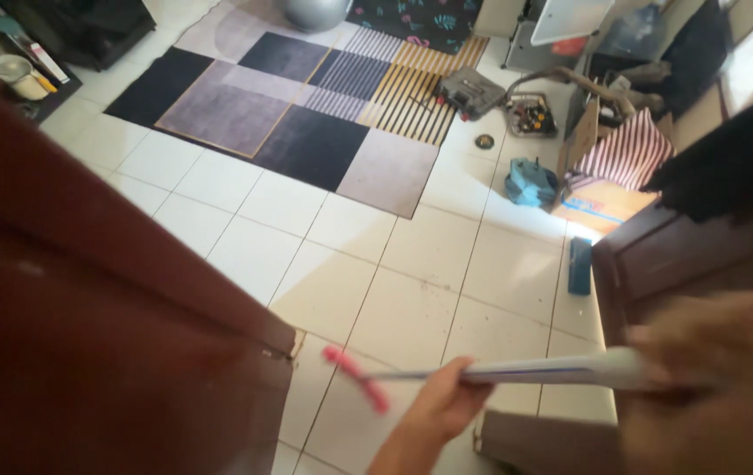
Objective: The recorder is sweeping the tiled floor in a hallway or room using a pink broom.
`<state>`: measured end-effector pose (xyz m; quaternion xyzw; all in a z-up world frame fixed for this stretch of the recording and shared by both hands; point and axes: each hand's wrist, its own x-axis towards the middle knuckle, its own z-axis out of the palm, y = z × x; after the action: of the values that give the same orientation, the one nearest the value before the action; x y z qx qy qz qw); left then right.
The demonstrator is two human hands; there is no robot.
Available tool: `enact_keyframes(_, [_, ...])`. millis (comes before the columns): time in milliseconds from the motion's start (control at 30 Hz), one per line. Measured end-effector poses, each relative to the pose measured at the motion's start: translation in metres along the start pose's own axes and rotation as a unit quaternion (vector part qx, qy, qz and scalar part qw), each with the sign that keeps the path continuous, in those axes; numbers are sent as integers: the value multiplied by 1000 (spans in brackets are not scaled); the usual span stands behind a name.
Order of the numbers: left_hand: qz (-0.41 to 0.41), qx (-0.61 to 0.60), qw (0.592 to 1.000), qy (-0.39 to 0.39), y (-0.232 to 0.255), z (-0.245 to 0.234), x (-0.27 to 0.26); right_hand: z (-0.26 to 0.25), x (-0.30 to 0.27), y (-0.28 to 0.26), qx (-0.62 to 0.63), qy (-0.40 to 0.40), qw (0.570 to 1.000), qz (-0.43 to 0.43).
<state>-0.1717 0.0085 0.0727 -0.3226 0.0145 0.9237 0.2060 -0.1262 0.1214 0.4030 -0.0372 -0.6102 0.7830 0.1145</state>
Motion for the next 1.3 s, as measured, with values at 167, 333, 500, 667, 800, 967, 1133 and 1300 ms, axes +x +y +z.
enact_keyframes(167, [57, -67, 989, 119, 122, -114, 60, 79, 107, 85, 50, -80, 988, 123])
enact_keyframes(333, [87, -44, 993, 64, 201, -116, 67, 143, 116, 102, -44, -298, 953, 24])
enact_keyframes(500, [97, 33, 992, 76, 204, 16, -45, 193, 129, 128, -60, -516, 854, -37])
enact_keyframes(667, [493, 470, 722, 122, 209, 53, -93, 229, 139, 147, -24, -512, 858, -38])
enact_keyframes(800, [397, 682, 612, 49, 228, 90, -105, 243, 142, 146, -17, -549, 835, -26])
enact_keyframes(967, [529, 537, 656, 22, 256, 41, -30, 259, 128, 159, -48, -536, 842, 30])
enact_keyframes(1133, [579, 545, 601, 83, 264, 55, -38, 281, 131, 172, -25, -515, 856, -42])
enact_keyframes(1300, [516, 566, 638, 79, 276, 78, -66, 303, 129, 171, -29, -507, 861, -36])
